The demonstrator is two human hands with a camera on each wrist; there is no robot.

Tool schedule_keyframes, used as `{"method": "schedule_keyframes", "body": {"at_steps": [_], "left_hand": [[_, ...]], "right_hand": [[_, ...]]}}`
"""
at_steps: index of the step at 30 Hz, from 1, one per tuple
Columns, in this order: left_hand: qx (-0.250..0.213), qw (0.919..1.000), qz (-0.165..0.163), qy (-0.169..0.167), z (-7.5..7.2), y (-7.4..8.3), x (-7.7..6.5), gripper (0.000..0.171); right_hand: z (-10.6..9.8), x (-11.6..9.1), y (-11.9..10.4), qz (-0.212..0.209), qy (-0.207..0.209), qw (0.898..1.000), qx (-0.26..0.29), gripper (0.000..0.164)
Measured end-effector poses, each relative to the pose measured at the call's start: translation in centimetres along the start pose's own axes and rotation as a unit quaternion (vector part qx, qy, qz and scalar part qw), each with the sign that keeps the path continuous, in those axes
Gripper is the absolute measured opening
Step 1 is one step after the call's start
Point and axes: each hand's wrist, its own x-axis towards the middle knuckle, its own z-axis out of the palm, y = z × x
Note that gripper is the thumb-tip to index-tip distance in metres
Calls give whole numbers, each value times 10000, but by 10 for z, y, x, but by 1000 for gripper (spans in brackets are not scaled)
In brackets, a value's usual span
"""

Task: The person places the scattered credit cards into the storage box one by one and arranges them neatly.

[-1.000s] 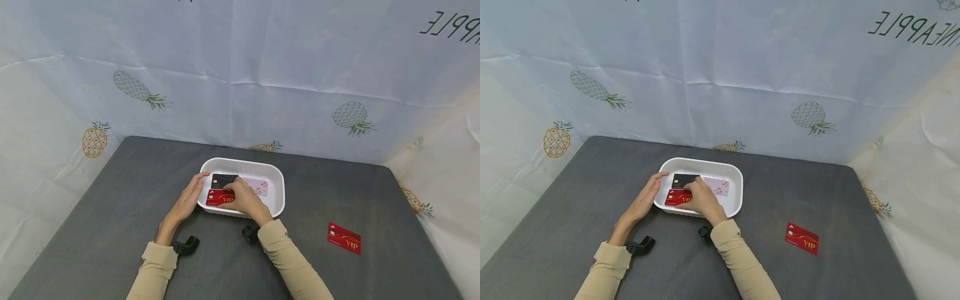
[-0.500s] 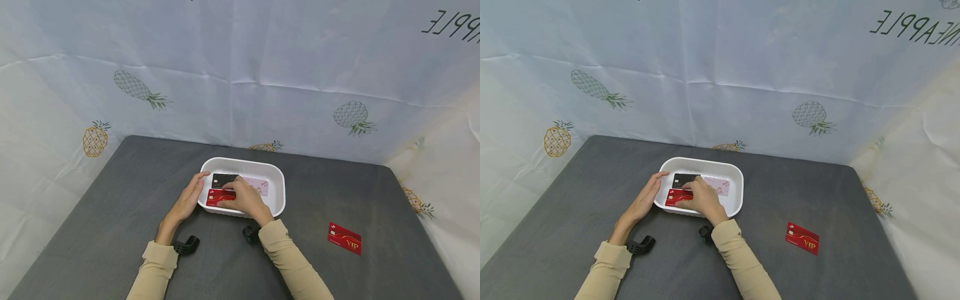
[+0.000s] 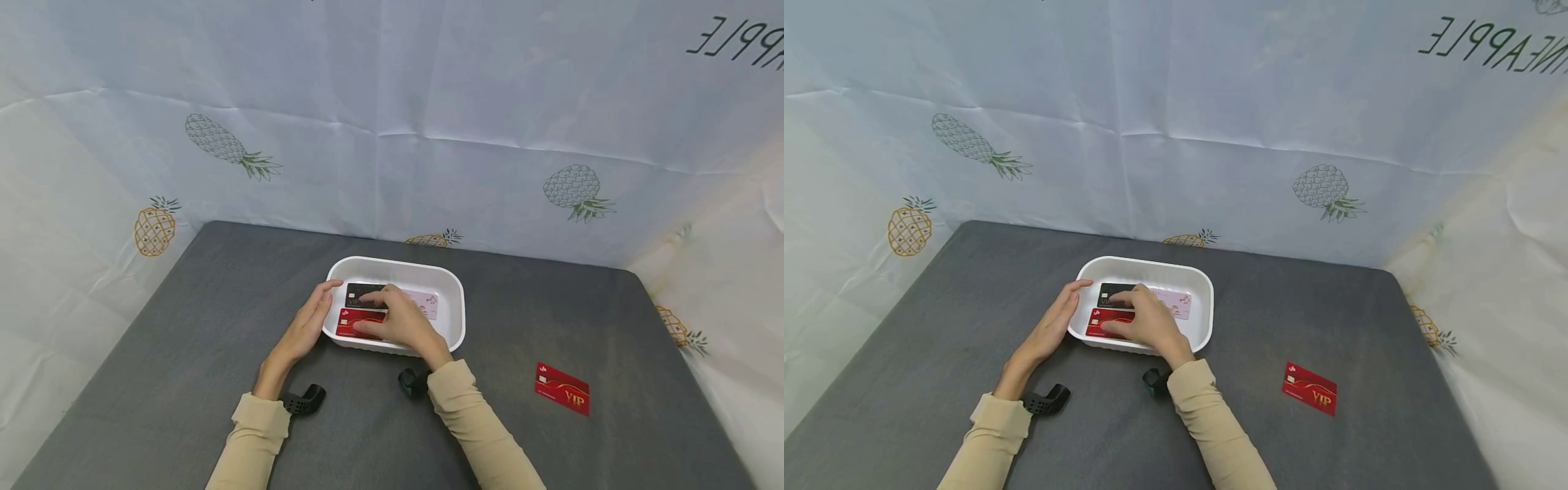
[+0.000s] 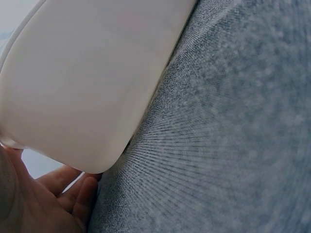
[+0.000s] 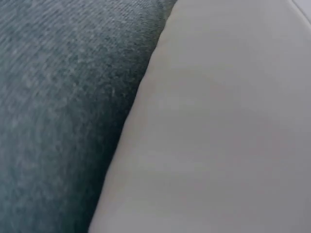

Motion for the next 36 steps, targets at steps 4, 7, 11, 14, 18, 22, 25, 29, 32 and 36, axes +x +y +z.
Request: {"method": "schedule_keyframes", "body": {"at_steps": [4,7,11,14,18,22,25,29,32,36], "left_hand": [[-18,10000,-12,13,0,0,0,45],[-60,10000,-7,38,1,0,0,45],[-81,10000,8,41,1,0,0,45],[-98,9999,12,34,1,0,1,46],[-108,9999,19,45,1,-1,1,45],[-57,10000,10,54,1,0,1,45],[-29,10000,-7,52,2,0,1,45],[-3,10000,10,58,2,0,1,45],[15,10000,18,71,2,-1,1,44],[6,10000,15,84,2,-1,1,44]], "right_hand": [[-6,-3,2,2,-18,9997,232,49],[-12,-7,5,44,-46,9994,345,51],[-17,-12,9,23,22,9991,418,50],[-21,-16,12,35,113,9992,387,49],[-26,-22,16,34,278,9992,300,49],[-34,-27,20,-61,459,9985,283,48],[-41,-33,23,-123,544,9979,339,47],[-49,-42,27,-155,647,9971,364,47],[-53,-49,30,-187,776,9963,321,46],[-58,-56,31,-226,943,9949,284,45]]}}
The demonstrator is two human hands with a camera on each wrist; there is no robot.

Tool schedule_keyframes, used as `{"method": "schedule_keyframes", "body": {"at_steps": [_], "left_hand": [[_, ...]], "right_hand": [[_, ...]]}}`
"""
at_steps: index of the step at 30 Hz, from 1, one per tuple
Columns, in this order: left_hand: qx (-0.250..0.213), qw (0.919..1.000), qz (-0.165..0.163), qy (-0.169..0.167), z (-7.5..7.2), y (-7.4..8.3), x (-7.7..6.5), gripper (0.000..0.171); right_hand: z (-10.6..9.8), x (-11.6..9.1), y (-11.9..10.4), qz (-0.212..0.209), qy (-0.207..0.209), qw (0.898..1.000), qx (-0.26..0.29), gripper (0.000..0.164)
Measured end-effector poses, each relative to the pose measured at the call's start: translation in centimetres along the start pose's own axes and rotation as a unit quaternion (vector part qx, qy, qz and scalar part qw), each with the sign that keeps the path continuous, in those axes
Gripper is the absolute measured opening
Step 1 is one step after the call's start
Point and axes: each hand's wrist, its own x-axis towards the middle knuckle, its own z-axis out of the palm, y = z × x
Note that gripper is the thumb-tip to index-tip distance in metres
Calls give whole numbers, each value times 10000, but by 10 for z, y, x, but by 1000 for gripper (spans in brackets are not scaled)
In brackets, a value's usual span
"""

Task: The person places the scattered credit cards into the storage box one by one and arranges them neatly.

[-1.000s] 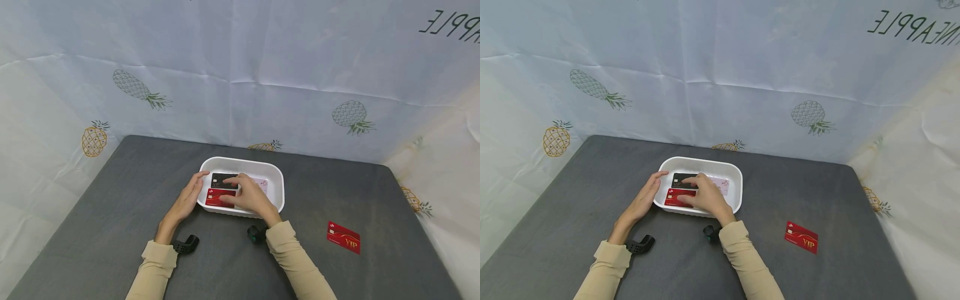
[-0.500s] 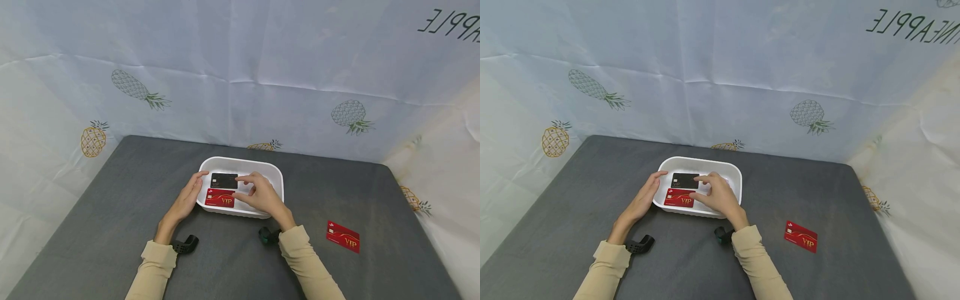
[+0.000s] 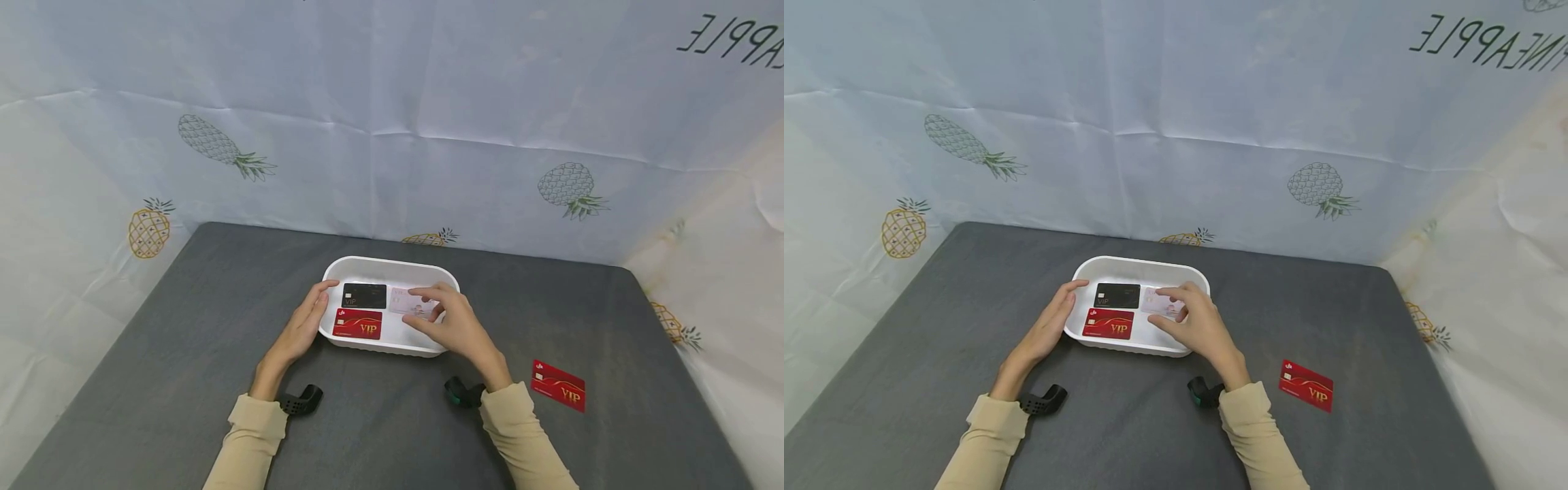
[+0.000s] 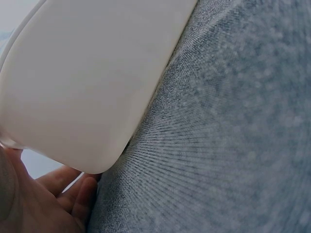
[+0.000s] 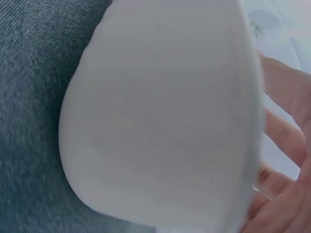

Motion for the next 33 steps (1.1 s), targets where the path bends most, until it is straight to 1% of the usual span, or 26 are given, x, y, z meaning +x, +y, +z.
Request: {"method": "schedule_keyframes", "body": {"at_steps": [6,14,23,27,30,33], "left_hand": [[2,10000,1,-22,0,0,-1,44],[-14,10000,-13,-22,-1,1,-2,44],[42,10000,-9,-25,-1,2,-1,44],[36,10000,-41,-23,-1,2,-1,45],[40,10000,-70,-24,-1,2,0,44],[45,9999,-88,-28,-1,1,0,43]], "right_hand": [[-9,-11,-1,10,154,9998,-124,45],[-21,-22,4,81,321,9993,-168,46],[-33,-38,18,195,415,9987,-238,50],[-41,-48,25,329,449,9980,-305,51],[-47,-54,31,443,463,9972,-397,52],[-52,-62,37,473,506,9962,-535,53]]}}
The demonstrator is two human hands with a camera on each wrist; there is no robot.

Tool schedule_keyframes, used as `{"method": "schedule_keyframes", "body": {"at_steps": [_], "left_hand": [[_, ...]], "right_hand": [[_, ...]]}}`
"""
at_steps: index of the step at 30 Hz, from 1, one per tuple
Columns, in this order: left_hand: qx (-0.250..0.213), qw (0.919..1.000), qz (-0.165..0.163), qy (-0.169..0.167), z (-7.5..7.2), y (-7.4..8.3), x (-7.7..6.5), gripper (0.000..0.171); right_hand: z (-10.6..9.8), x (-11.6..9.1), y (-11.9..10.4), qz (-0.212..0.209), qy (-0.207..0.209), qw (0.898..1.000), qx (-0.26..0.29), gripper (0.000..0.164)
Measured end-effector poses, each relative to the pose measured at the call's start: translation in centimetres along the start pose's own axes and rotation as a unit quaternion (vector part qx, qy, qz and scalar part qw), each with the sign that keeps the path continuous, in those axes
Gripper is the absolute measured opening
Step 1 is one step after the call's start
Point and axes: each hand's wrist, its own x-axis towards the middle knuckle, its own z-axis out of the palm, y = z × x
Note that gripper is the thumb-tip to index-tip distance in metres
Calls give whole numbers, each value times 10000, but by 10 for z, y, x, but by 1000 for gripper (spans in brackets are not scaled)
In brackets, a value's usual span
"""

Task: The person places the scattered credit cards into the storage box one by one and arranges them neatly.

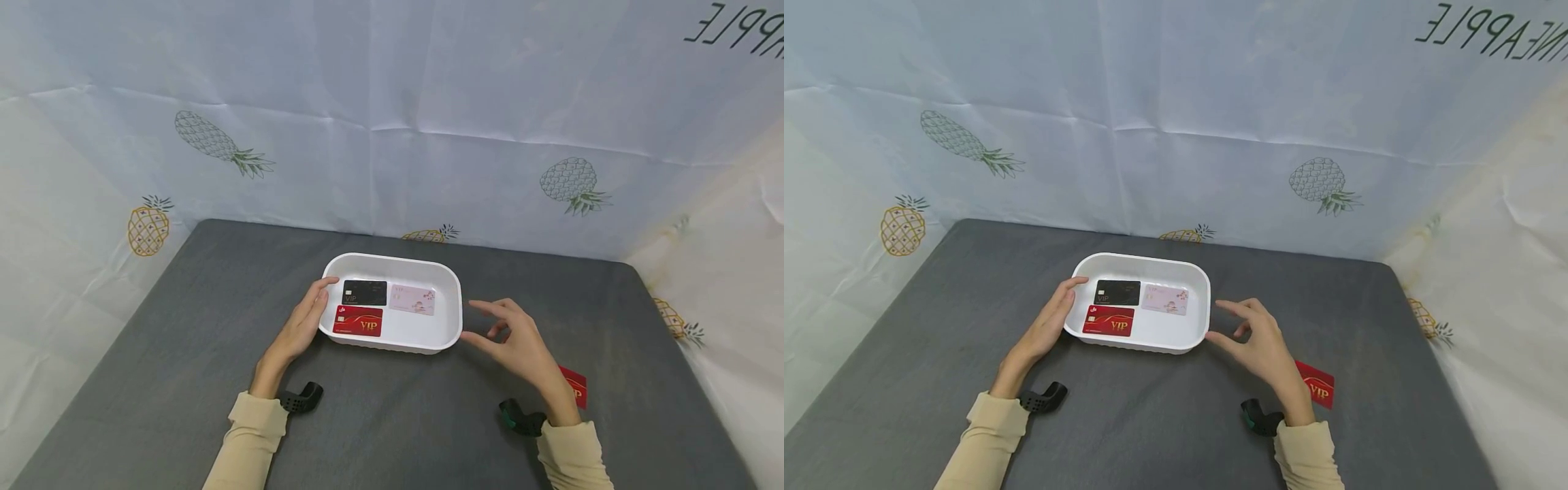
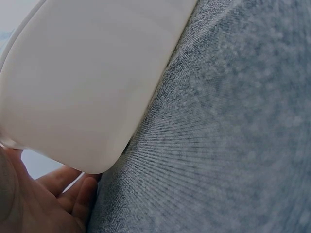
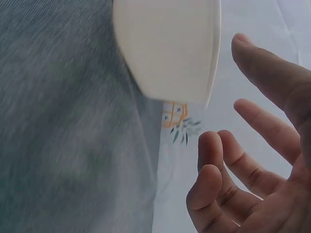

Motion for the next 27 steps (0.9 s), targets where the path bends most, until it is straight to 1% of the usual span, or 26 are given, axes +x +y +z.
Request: {"method": "schedule_keyframes", "body": {"at_steps": [6,10,17,20,22,25,27], "left_hand": [[-62,10000,-22,8,0,-1,0,43],[12,10000,-21,5,0,0,0,43],[-42,10000,-1,-4,0,0,0,45],[-12,10000,-11,-20,0,1,0,45],[2,10000,-20,-21,0,2,0,44],[13,10000,-42,-36,0,1,-1,43],[13,10000,-42,-40,0,1,-2,42]], "right_hand": [[-9,-12,13,-3,90,9997,-225,55],[-17,-22,20,51,122,9991,-397,57],[-33,-47,41,219,241,9977,-588,60],[-41,-59,52,411,252,9961,-737,64],[-47,-66,59,632,125,9943,-849,67],[-54,-75,69,999,-188,9897,-1012,73],[-58,-81,75,1169,-380,9862,-1107,77]]}}
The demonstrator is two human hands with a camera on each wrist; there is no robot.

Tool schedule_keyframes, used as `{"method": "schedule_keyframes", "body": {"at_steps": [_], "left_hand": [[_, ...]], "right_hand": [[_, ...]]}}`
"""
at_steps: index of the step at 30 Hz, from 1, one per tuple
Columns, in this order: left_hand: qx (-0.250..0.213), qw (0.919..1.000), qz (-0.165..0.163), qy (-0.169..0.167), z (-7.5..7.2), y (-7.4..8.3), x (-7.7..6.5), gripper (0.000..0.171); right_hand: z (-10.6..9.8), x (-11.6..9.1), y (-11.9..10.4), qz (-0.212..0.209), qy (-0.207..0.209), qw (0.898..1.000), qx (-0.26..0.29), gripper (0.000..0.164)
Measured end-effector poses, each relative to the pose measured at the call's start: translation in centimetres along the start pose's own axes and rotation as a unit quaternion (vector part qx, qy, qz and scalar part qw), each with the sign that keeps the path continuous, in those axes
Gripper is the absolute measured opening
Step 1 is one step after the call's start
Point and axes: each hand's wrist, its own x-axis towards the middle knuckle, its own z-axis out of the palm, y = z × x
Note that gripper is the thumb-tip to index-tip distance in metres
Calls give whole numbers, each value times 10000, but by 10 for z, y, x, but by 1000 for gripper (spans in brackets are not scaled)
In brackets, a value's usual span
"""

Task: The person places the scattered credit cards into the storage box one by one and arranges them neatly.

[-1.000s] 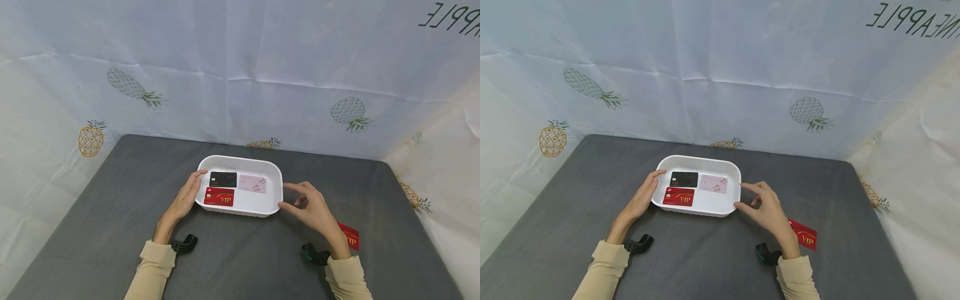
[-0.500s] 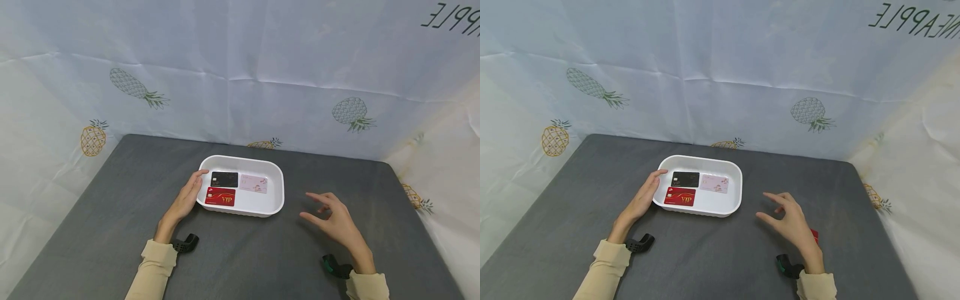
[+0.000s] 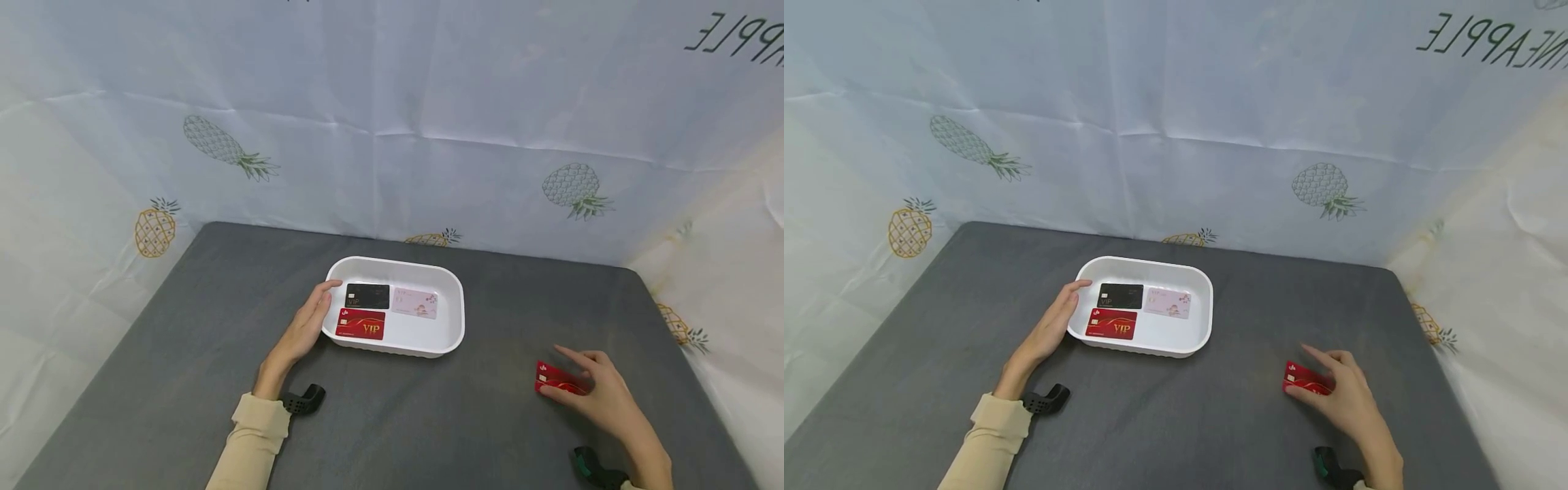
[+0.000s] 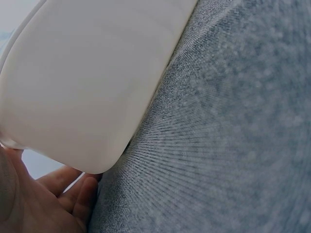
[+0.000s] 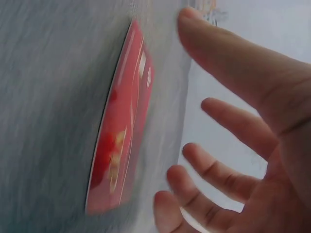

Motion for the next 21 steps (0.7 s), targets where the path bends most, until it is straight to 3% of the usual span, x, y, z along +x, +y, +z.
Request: {"method": "schedule_keyframes", "body": {"at_steps": [12,21], "left_hand": [[-9,10000,2,24,1,-2,-2,43],[-35,10000,37,36,1,0,-2,44]], "right_hand": [[1,-7,17,421,-660,9968,-149,78],[2,-5,21,379,-574,9975,-141,65]]}}
